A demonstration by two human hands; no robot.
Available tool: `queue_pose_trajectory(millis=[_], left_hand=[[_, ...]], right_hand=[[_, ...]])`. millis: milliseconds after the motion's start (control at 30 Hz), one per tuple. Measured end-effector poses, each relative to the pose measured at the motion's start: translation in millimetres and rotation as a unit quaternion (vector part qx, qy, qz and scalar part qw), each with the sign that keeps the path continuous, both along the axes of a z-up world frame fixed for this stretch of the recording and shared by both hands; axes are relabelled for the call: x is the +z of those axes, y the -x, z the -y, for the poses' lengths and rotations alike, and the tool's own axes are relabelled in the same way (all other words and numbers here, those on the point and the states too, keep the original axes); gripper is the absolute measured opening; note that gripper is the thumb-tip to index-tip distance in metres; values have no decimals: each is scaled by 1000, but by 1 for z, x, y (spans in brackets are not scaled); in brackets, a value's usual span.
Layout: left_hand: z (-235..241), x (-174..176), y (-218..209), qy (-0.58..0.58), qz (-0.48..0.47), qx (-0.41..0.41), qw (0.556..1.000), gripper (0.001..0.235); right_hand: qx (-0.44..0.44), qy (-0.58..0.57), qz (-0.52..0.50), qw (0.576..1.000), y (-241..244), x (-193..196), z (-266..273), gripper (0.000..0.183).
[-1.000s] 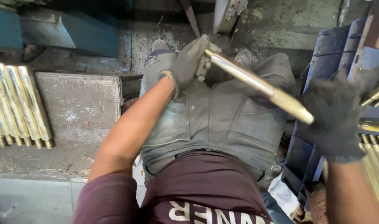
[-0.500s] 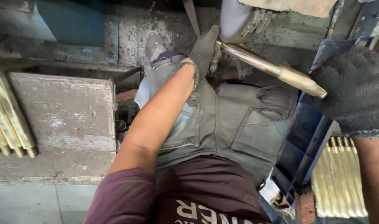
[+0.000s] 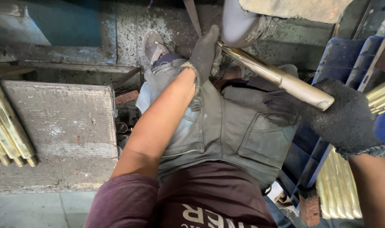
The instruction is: The person uses a grinding and polishing machine to smooth the surface of L-shaped and straight metal rods. The person holds each part against the rotating polishing wheel with gloved hands, turning the piece to ensure all sides are processed before placing it into a blue plastic crate.
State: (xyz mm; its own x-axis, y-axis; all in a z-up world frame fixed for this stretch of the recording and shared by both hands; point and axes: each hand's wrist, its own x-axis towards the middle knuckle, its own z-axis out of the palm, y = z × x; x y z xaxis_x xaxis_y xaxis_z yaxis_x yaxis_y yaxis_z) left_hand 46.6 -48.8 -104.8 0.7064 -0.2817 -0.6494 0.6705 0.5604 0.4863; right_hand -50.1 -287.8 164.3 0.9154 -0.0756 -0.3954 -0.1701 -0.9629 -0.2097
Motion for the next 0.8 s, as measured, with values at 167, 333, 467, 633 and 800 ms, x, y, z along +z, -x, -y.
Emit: queue_pose_trajectory(millis=[167,333,467,633,800], left_hand=[[-3,8,2,-25,23,-20,999,52],[-1,-1,-3,-63,18,-30,997,57],[-8,10,-2,-75,20,-54,995,63],[-28,85,15,-84,47,-49,994,53],[-49,179,41,-78,300,-80,948,51]], right_hand=[[-28,-68,-39,997,1,-5,-1,31],[-336,-393,-69,854,14,-13,-9,34],[-447,-634,-103,623,23,-18,-8,40],[-378,-691,-44,615,71,-20,-13,37],[-6,-254,173,952,155,-12,-40,43]])
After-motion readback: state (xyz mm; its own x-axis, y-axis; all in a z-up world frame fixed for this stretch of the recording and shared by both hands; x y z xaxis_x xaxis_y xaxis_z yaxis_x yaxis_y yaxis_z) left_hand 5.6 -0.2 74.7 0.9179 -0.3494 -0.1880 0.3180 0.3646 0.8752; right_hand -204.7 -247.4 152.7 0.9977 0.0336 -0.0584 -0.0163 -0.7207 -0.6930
